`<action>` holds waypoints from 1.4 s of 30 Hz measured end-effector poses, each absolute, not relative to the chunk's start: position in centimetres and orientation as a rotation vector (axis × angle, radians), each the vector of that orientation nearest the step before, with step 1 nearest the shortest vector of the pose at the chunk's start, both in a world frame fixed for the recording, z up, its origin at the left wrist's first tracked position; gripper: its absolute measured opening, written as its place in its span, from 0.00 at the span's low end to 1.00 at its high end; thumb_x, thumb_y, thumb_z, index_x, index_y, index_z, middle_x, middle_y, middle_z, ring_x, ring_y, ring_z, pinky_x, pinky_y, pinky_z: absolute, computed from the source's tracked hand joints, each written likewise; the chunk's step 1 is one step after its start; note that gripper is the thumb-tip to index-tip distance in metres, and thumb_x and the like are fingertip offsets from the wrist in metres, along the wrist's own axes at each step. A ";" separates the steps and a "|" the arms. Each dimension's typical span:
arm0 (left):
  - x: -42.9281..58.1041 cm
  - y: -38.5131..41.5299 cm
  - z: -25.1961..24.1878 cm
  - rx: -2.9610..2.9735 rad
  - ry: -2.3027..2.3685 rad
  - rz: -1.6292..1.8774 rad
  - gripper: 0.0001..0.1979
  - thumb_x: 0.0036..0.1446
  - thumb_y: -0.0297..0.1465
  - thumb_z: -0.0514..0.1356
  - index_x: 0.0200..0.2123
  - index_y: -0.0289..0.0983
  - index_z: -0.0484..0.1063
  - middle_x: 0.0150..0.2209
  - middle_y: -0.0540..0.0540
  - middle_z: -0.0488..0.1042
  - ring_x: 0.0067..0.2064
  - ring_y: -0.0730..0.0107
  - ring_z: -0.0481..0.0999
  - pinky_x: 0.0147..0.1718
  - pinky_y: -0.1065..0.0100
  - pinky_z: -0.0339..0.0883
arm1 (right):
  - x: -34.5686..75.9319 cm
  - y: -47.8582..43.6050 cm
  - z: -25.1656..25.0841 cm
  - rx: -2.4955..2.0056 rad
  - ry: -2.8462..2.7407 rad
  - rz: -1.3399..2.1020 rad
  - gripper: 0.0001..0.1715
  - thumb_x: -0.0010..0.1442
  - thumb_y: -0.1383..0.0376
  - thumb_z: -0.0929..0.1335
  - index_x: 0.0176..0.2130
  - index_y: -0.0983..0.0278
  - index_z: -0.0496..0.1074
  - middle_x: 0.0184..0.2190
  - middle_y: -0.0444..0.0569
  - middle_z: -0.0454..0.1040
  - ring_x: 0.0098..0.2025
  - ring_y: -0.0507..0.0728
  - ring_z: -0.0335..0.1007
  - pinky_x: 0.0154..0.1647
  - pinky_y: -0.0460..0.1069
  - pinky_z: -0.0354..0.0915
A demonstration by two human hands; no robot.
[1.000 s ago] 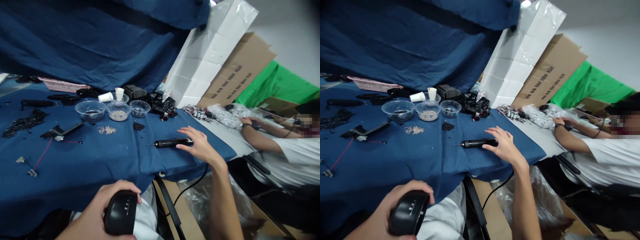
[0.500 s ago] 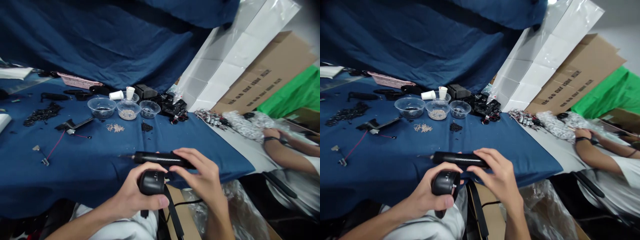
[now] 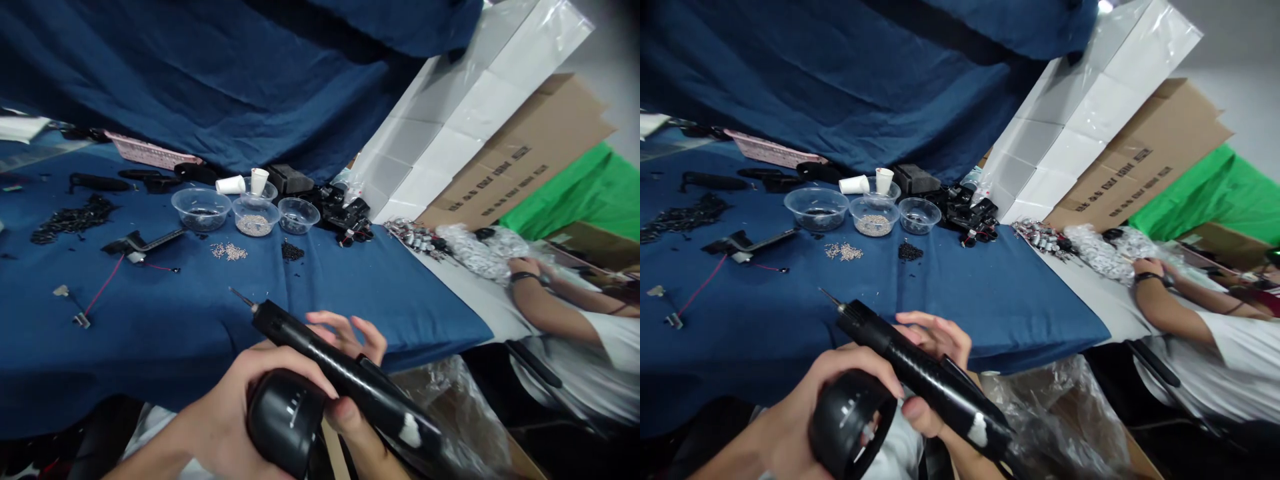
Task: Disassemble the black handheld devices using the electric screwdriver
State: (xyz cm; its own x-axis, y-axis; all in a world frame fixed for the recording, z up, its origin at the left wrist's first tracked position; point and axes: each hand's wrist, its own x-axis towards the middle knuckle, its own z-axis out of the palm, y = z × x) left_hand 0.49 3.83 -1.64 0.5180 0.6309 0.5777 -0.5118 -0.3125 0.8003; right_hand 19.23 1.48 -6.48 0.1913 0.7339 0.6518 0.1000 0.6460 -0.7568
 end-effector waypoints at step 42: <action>-5.5 6.3 -0.2 1.762 0.681 1.435 0.07 0.64 0.27 0.70 0.42 0.45 0.81 0.38 0.48 0.84 0.43 0.58 0.89 0.46 0.61 0.83 | 24.5 5.4 -0.3 -0.975 -0.880 0.350 0.18 0.59 0.58 0.82 0.41 0.62 0.77 0.41 0.52 0.89 0.40 0.63 0.89 0.24 0.49 0.82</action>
